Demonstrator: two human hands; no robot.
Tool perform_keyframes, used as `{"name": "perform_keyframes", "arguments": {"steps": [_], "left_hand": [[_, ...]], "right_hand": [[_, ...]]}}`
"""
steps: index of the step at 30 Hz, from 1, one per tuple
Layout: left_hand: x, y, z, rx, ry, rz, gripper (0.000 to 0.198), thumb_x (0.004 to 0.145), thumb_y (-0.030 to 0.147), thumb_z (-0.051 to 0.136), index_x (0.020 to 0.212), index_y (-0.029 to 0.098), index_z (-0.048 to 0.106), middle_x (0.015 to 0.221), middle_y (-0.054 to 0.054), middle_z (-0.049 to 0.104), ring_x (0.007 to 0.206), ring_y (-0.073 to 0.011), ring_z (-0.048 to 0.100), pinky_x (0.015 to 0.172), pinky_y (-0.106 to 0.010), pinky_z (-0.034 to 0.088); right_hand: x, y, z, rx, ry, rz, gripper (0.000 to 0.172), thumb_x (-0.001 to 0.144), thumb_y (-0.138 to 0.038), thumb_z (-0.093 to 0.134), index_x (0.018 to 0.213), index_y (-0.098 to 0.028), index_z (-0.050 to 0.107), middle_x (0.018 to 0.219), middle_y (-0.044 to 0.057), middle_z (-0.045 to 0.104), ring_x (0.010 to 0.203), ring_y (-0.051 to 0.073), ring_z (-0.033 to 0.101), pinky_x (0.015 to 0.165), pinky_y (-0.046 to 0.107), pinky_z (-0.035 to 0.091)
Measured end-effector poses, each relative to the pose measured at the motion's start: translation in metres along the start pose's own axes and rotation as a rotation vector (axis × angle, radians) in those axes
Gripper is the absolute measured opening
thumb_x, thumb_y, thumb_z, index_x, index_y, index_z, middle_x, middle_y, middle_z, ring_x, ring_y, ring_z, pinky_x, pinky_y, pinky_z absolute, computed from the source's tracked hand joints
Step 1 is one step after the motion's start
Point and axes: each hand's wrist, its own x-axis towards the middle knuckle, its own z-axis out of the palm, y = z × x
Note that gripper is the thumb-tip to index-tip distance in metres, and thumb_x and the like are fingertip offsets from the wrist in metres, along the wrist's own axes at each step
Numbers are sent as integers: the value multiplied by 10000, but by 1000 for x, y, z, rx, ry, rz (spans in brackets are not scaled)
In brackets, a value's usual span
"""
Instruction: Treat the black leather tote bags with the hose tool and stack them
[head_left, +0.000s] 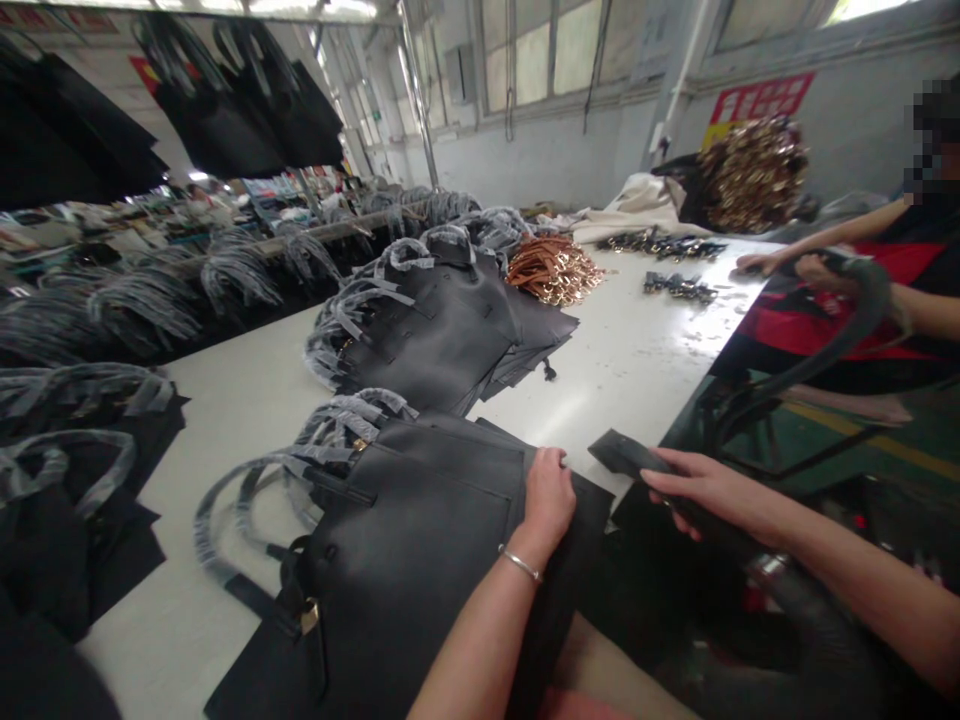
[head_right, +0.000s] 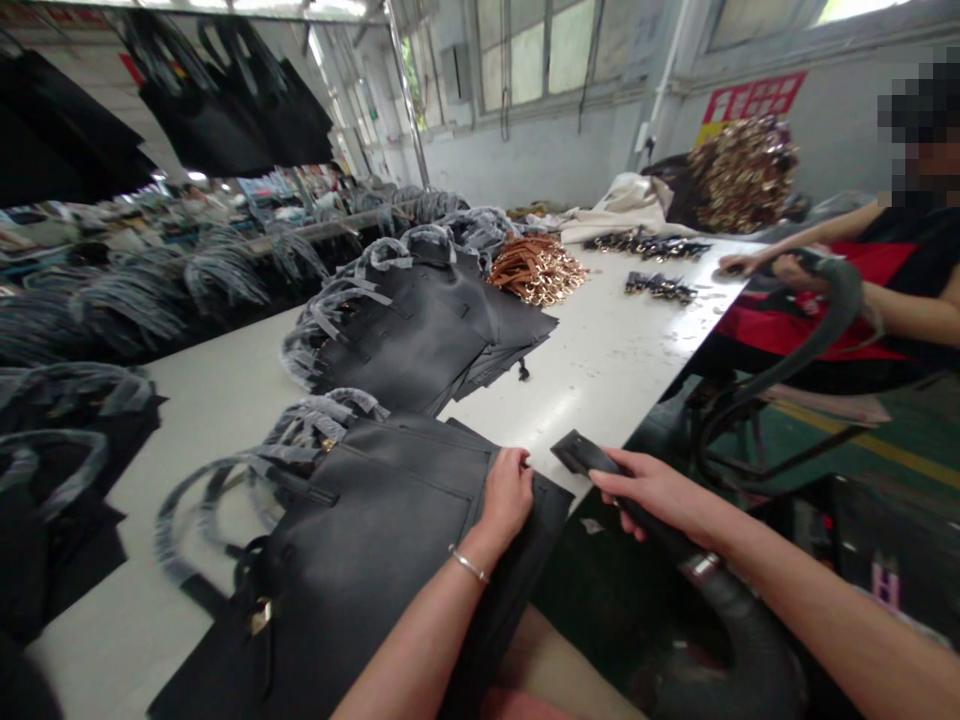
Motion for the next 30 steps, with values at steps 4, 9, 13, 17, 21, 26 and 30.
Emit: {"name": "perform_keyframes", "arguments": {"steps": [4,9,13,17,21,26,30], "left_hand": [[0,-1,2,3,-38,36,181,817,63,573,960,173,582,993,-73,583,945,-197,553,883,-311,447],[1,-2,1,5,-55,50,185,814,60,573,965,166,580,995,-72,581,940,-194,552,884,-310,451],[1,-4,0,7,-54,44,180,814,55,573,959,162,580,977,-71,587,898,-185,560,848,-301,463],[1,-4,1,-1,-51,35,184,808,48,576,950,164,582,976,-67,590,901,-181,562,843,-291,461],[2,-4,1,-5,-58,33,192,810,44,567,961,162,582,981,-68,589,889,-178,562,838,-290,461],[2,-5,1,0,-61,31,198,809,47,570,975,155,580,982,-74,590,866,-176,564,824,-290,466],[3,-5,1,11,-70,35,206,815,48,561,984,165,577,995,-71,586,894,-176,565,841,-289,461]], "right_hand": [[-28,16,-11,5,-94,163,600,782,-521,706,1284,-246,526,736,-16,617,436,116,588,335,188,467],[-20,16,0,-8,-138,116,468,806,-522,677,1134,-202,586,734,-12,606,430,98,577,340,177,466],[-13,7,0,-59,-178,90,425,806,-539,675,1025,-186,590,721,-17,588,426,97,574,336,176,466],[-20,4,-3,-48,-213,186,476,768,-543,716,1067,-198,580,708,-18,599,434,106,584,339,172,467],[-9,3,2,4,-145,160,410,805,-538,680,997,-191,578,720,-7,613,428,98,573,341,175,471],[-6,5,-7,24,-15,91,422,802,-536,694,1031,-205,569,727,-18,601,447,102,579,356,182,484],[-23,12,-13,18,-155,211,517,773,-547,717,1140,-228,540,736,-10,628,436,115,598,344,184,480]]}}
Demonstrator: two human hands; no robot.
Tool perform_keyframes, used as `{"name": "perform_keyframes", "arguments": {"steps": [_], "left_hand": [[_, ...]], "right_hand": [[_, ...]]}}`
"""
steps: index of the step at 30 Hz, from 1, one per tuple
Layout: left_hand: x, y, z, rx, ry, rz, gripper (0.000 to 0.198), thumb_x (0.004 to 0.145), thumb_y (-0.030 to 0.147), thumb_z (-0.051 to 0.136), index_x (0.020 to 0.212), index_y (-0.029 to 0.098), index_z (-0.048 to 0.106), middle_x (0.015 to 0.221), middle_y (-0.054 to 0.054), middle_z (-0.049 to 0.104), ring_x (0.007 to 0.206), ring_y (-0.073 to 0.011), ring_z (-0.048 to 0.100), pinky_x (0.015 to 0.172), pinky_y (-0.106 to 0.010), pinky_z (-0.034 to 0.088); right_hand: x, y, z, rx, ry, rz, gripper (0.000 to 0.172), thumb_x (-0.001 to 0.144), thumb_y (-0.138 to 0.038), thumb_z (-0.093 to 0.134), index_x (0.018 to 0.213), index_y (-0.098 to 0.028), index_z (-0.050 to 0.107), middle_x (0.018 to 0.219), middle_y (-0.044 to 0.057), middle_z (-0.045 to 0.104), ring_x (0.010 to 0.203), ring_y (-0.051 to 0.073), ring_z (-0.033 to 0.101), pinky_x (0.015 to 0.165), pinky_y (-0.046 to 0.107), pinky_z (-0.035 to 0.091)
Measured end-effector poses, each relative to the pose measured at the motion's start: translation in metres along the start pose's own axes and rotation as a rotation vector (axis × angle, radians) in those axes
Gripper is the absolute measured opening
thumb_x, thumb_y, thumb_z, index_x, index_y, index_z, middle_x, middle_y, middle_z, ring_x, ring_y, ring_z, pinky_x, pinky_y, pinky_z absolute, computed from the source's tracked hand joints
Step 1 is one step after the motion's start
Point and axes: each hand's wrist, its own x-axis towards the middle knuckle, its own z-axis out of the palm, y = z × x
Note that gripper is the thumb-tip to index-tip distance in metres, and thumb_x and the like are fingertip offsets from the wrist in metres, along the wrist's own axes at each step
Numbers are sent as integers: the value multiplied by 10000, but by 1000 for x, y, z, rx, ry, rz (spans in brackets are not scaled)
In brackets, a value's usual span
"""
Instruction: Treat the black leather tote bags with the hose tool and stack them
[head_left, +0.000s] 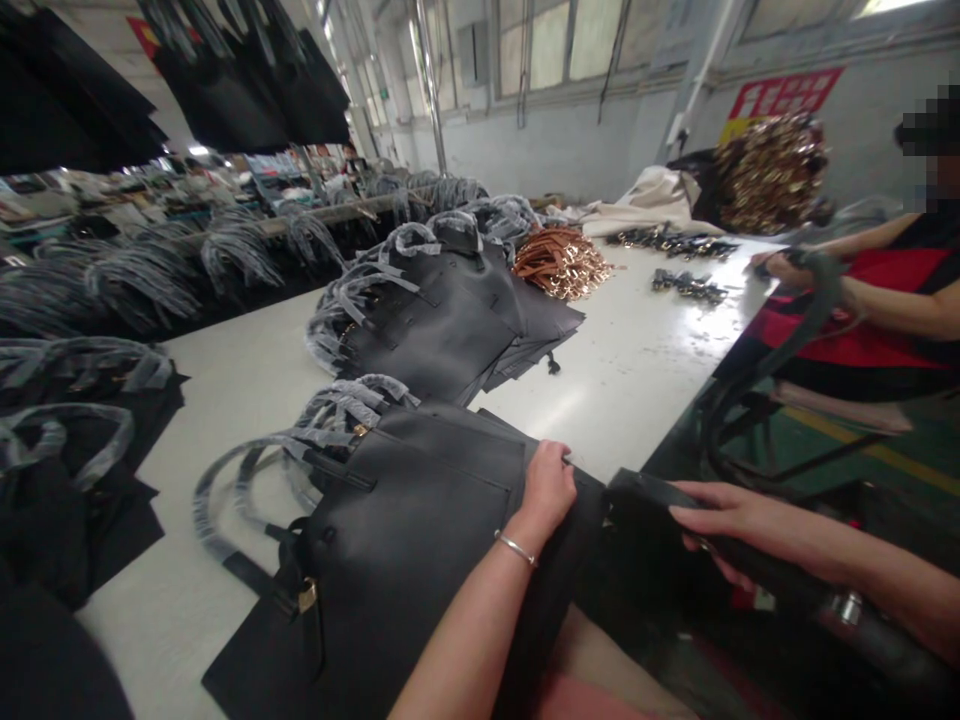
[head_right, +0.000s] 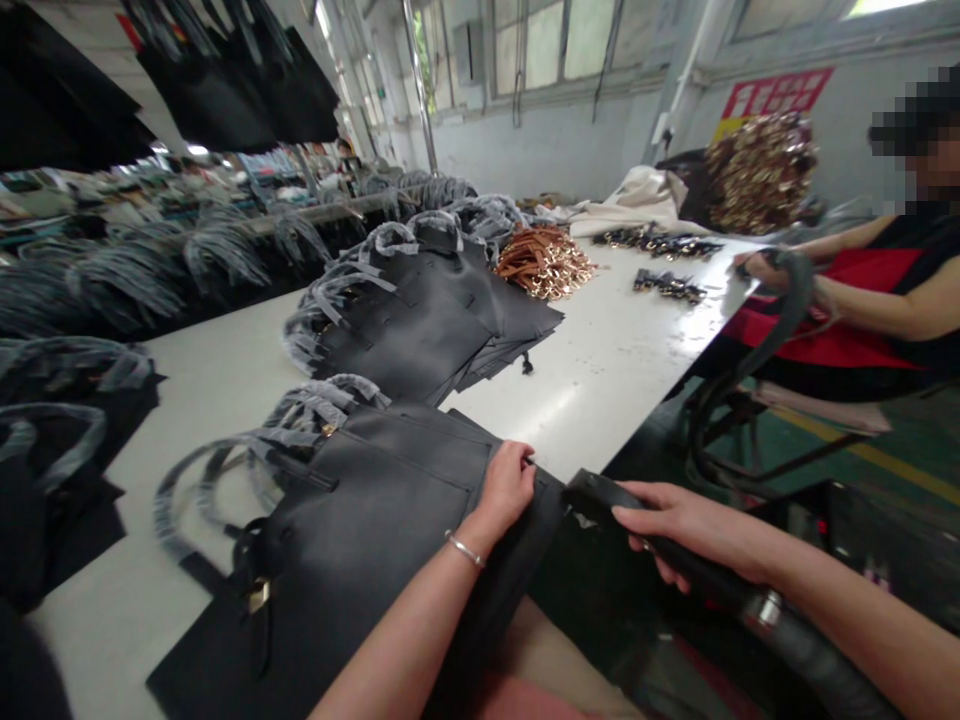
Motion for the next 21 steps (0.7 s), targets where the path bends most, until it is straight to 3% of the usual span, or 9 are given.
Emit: {"name": "perform_keyframes", "arguments": {"steps": [3,7,11,16,19,21], "left_hand": [[1,0,-1,18,-14,5,206,825,46,550,991,165,581,1007,-73,584,921,-179,562,854,-292,456],[-4,5,-4,44,-56,71,167,860,103,580,1000,188,610,1016,-55,600,953,-184,556,864,-292,450],[-9,12,-4,207,-212,340,102,916,180,562,955,238,636,977,-34,625,966,-197,537,822,-284,452],[1,22,-7,345,-379,563,151,906,100,524,819,199,598,913,-71,605,917,-210,541,778,-288,465],[9,28,-4,203,-464,526,161,868,94,558,741,193,567,890,-81,601,909,-211,559,839,-301,465],[11,31,2,92,-451,426,157,828,95,594,711,192,554,876,-82,608,915,-212,573,871,-305,459]], "right_hand": [[4,1,7,-2,-29,9,465,786,-541,699,1082,-211,559,722,-7,627,434,113,595,344,185,483],[20,-10,8,-2,148,-150,367,815,-508,677,978,-196,572,698,-23,589,432,104,573,344,187,473],[12,-10,-3,92,280,-218,458,807,-472,703,1157,-227,541,717,-27,600,459,127,586,369,214,495],[-15,27,-3,224,319,-148,643,796,-473,721,1345,-276,449,742,-25,624,480,141,596,383,220,504],[-22,54,1,285,340,-124,710,787,-480,726,1388,-277,408,755,-20,632,485,142,590,390,219,503],[-23,66,1,306,365,-120,746,788,-485,725,1411,-265,377,774,-11,638,495,142,592,398,216,503]]}}
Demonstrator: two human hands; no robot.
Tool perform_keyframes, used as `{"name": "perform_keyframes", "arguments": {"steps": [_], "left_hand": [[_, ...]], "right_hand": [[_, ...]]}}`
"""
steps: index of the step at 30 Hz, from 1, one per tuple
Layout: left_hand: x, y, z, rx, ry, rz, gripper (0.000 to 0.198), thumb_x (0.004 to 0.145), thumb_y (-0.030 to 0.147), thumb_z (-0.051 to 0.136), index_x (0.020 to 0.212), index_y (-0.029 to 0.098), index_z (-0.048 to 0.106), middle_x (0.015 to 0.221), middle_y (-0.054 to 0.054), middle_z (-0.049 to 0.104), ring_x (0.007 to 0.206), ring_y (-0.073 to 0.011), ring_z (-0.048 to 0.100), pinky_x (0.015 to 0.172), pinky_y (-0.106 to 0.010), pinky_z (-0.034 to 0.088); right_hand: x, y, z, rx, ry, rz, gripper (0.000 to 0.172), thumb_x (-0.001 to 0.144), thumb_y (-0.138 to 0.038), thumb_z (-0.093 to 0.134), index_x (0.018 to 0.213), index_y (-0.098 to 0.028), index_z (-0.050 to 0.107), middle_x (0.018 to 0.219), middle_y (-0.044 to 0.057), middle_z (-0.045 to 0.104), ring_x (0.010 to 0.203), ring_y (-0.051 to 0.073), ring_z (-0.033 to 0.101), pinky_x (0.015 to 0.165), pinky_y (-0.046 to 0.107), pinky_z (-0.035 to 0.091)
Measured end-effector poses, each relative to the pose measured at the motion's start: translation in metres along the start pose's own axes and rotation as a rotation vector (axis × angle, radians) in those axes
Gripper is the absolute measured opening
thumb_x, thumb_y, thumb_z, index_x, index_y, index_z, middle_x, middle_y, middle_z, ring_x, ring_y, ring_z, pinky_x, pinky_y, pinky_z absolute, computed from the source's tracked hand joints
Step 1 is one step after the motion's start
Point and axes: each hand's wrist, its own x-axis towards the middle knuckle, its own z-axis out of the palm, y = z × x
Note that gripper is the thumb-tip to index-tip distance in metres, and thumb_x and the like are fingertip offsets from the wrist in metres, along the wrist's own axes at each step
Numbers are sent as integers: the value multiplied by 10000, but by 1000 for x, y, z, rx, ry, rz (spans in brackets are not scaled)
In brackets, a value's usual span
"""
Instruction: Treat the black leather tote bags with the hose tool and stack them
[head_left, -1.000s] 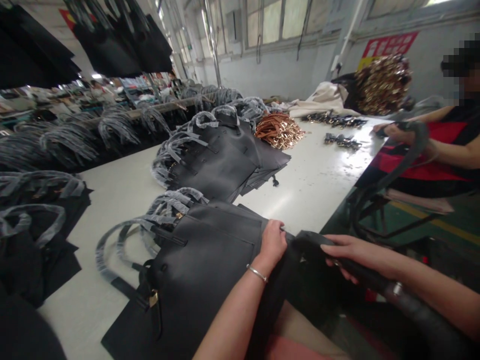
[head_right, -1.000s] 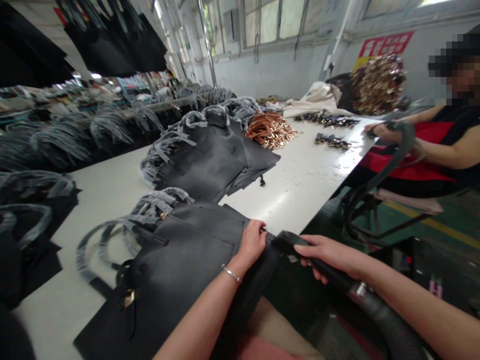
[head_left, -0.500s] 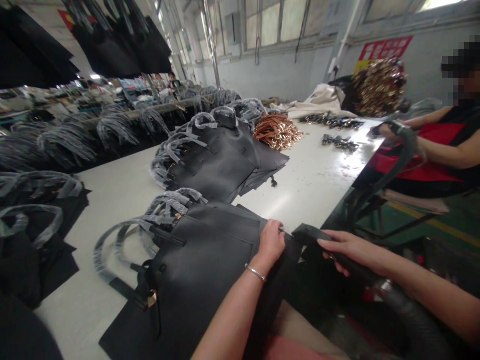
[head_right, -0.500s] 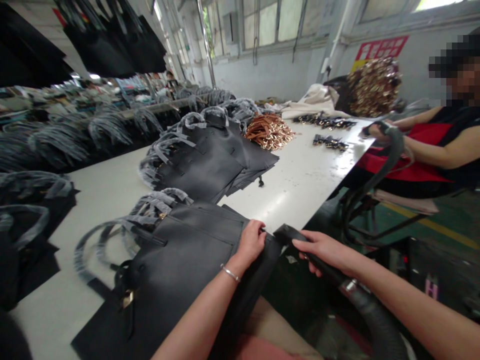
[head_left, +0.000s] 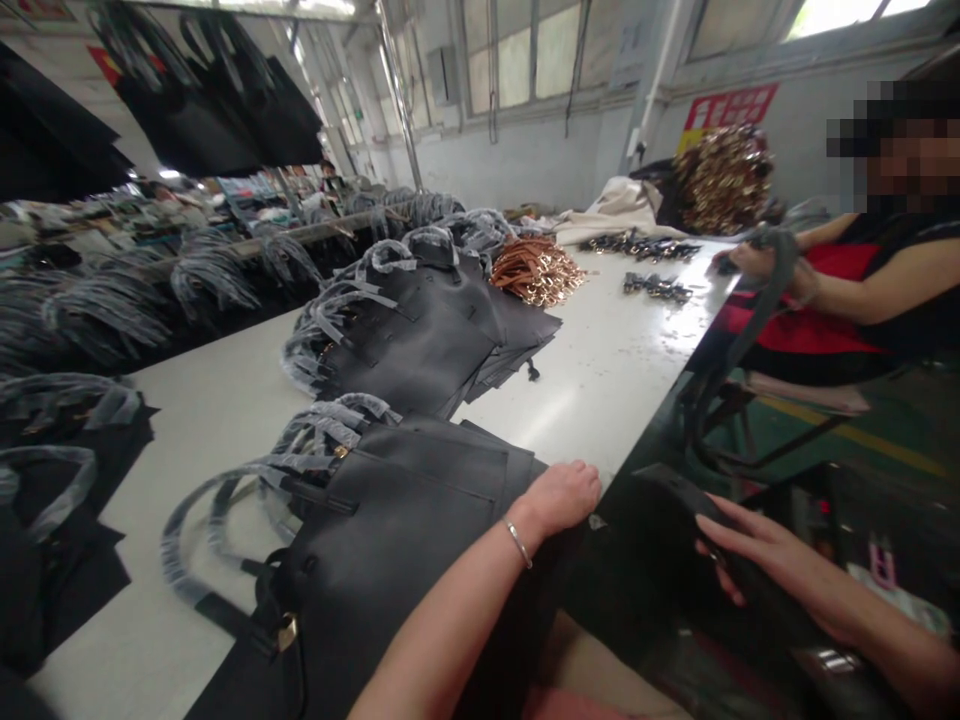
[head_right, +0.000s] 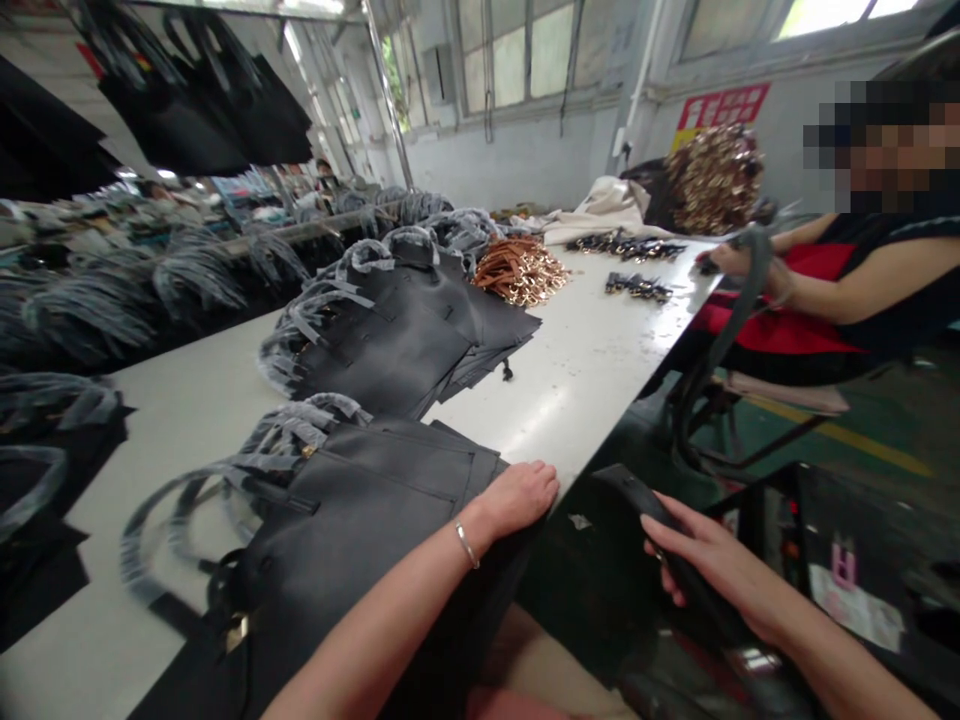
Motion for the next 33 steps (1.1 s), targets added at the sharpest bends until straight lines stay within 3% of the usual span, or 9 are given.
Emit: {"name": "perform_keyframes", "arguments": {"steps": [3,7,10,12,16,22,27,31,33], "left_hand": [[7,5,10,-77,114,-147,138,848,112,549,732,184,564,837,-72,621,862,-202,600,821,-296,480],[0,7,6,-117,263,-318,343,980,149,252,906,145,587,811,-57,638,726,-154,628,704,-268,505],[-29,-1,-14,-2,420,-401,279,978,171,320,1053,139,587,1039,-111,651,975,-198,627,882,-340,485],[-53,-10,-28,194,471,-455,275,926,190,485,1187,152,559,1289,-151,565,1246,-267,489,1056,-443,366],[-90,-21,-35,421,351,-544,520,900,358,570,1373,177,453,1505,-161,356,1425,-333,232,1146,-573,149],[-103,-7,-22,372,306,-507,579,911,467,520,1425,219,421,1538,-114,313,1434,-316,219,1167,-557,136],[-111,21,-4,270,303,-496,635,911,522,488,1455,212,383,1560,-107,260,1454,-300,160,1181,-554,108],[-129,56,12,186,213,-484,765,892,582,475,1483,122,322,1572,-167,168,1463,-340,64,1174,-590,90],[-140,67,10,126,146,-437,754,873,571,517,1468,136,358,1559,-163,224,1452,-354,132,1170,-592,137]], "right_hand": [[2,8,-2,-10,33,1,805,782,-496,727,1439,-240,338,764,-7,632,488,143,590,394,220,499],[3,3,5,-58,-54,-26,836,781,-499,724,1464,-231,322,747,-16,621,465,134,586,381,220,489],[3,-6,14,-79,-181,13,807,789,-497,714,1461,-252,340,753,-21,623,456,121,594,378,204,487],[4,-12,20,-103,-261,63,789,789,-511,707,1449,-252,362,750,-16,628,448,116,596,370,194,482],[15,-22,34,-171,-342,68,740,786,-531,693,1403,-232,415,734,-10,622,438,113,577,361,194,470],[43,-34,59,-212,-248,-25,944,615,-570,757,1424,-266,376,642,13,611,440,204,555,368,305,463],[43,-50,84,-415,-323,-71,1126,558,-601,720,1495,-180,259,452,16,573,477,301,579,442,393,485],[45,-54,110,-489,-383,-165,1057,636,-637,668,1475,-136,266,472,-18,588,460,237,581,428,317,468],[52,-58,124,-498,-438,-218,969,710,-623,638,1466,-150,260,505,-31,604,442,206,576,420,287,464]]}}
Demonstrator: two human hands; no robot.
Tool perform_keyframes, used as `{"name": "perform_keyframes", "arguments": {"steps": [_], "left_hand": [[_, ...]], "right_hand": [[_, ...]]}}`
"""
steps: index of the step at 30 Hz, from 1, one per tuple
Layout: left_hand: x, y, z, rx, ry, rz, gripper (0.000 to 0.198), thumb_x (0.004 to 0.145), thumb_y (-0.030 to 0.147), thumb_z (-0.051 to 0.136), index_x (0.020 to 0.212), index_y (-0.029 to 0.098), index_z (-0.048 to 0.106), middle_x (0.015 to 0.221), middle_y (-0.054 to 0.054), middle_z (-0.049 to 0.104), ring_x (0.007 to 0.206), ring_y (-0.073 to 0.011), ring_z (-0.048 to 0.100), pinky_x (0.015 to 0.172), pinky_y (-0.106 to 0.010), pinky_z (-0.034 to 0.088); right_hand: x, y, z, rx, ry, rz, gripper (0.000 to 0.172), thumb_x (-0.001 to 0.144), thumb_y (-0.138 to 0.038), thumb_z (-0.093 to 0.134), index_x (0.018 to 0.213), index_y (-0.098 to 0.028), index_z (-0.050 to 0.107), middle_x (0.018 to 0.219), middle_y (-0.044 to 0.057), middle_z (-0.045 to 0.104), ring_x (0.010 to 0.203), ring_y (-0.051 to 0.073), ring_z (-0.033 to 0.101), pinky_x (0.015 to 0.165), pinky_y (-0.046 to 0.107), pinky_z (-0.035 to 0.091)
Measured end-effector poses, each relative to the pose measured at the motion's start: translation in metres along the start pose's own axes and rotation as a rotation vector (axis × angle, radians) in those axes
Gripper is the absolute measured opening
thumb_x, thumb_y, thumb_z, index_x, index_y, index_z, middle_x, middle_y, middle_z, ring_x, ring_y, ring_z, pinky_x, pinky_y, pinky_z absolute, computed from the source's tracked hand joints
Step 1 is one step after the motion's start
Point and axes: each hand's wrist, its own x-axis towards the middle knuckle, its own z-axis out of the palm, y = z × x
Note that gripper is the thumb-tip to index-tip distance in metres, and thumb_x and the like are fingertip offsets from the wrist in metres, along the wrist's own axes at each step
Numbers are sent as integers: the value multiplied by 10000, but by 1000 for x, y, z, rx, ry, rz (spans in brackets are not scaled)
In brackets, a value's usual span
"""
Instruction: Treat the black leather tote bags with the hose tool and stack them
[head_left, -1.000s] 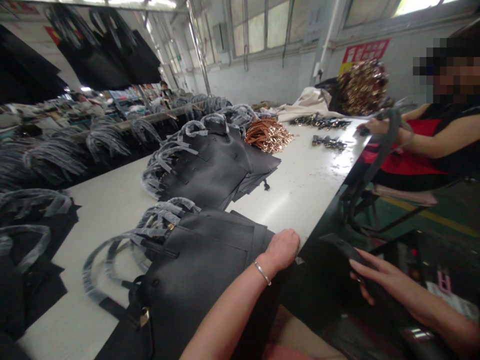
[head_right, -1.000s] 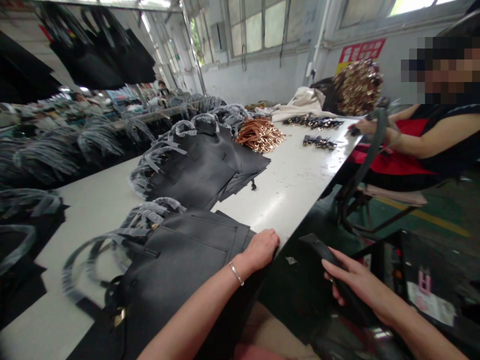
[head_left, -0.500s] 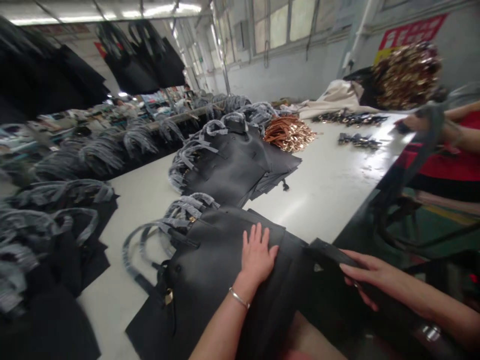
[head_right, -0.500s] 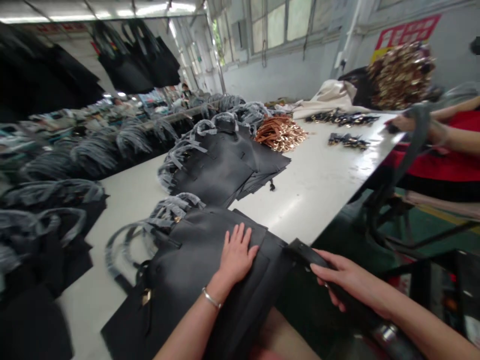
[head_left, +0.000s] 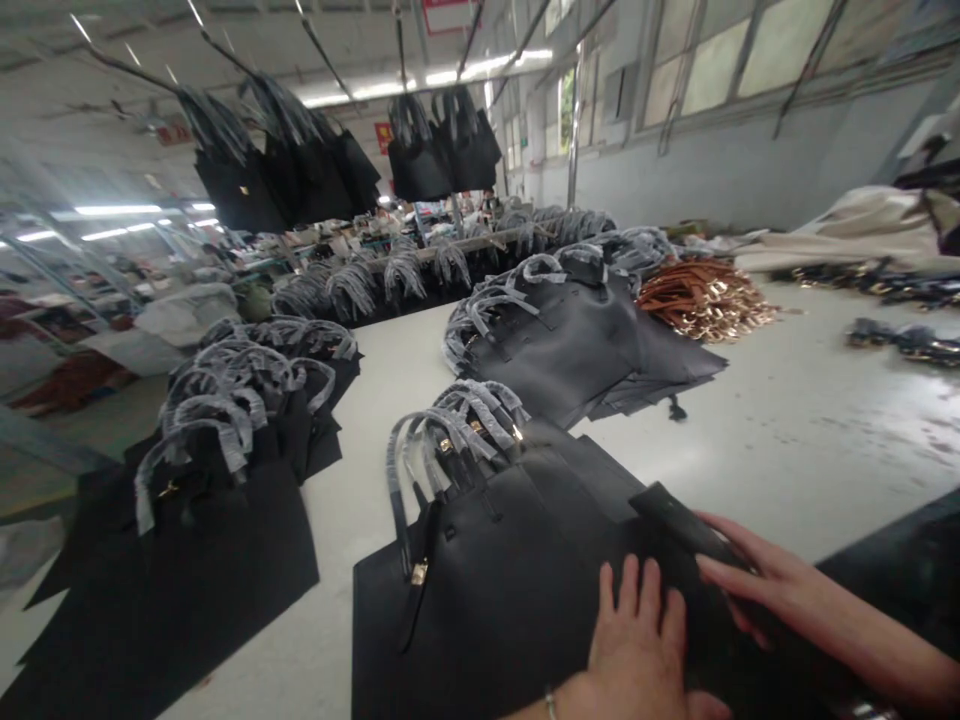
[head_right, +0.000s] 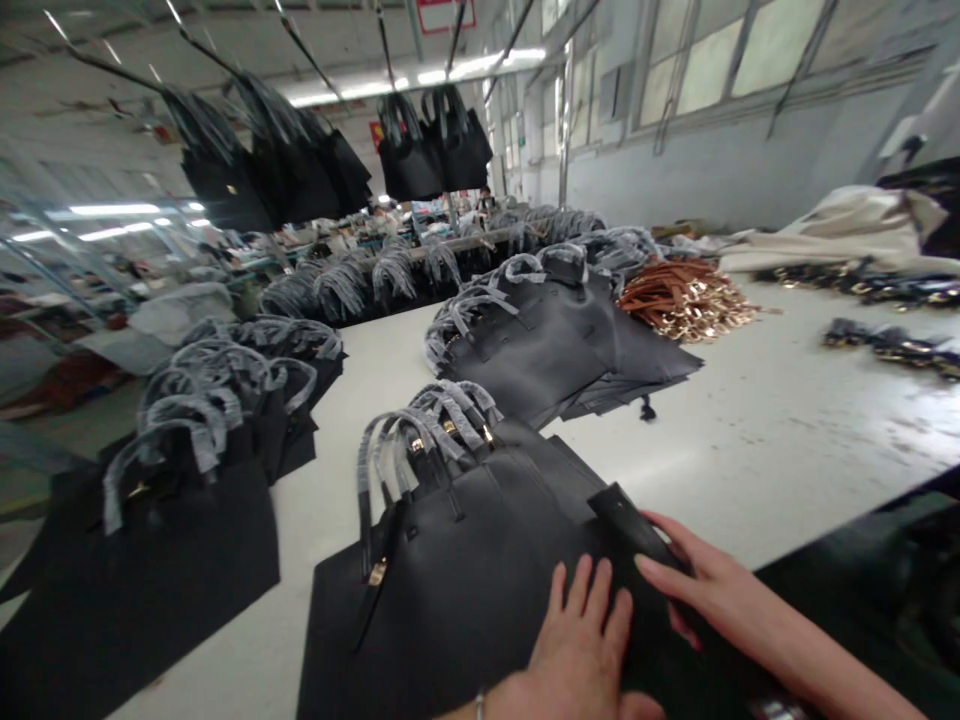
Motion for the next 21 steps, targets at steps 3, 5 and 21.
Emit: {"name": "perform_keyframes", "arguments": {"steps": [3,5,21], "left_hand": [[-10,-12,-18,-52,83,-58,547,908,436,519,1401,207,461,1512,-100,366,1394,-299,322,1169,-503,253],[-12,-28,-31,6,247,-216,531,906,402,528,1396,207,468,1520,-102,351,1397,-318,308,1173,-529,224],[-21,-70,-36,-21,245,-313,701,887,609,453,1488,267,335,1579,-111,157,1460,-342,28,1151,-649,2]], "right_hand": [[22,-19,9,12,-64,-50,863,765,-586,633,1439,-173,286,518,-57,581,430,174,568,404,249,459],[36,-36,16,41,-95,-51,806,752,-564,669,1391,-195,345,596,-53,594,433,149,568,389,229,456],[130,-116,28,23,-371,-4,240,923,-427,566,965,-193,527,704,-10,636,435,97,582,372,164,456]]}}
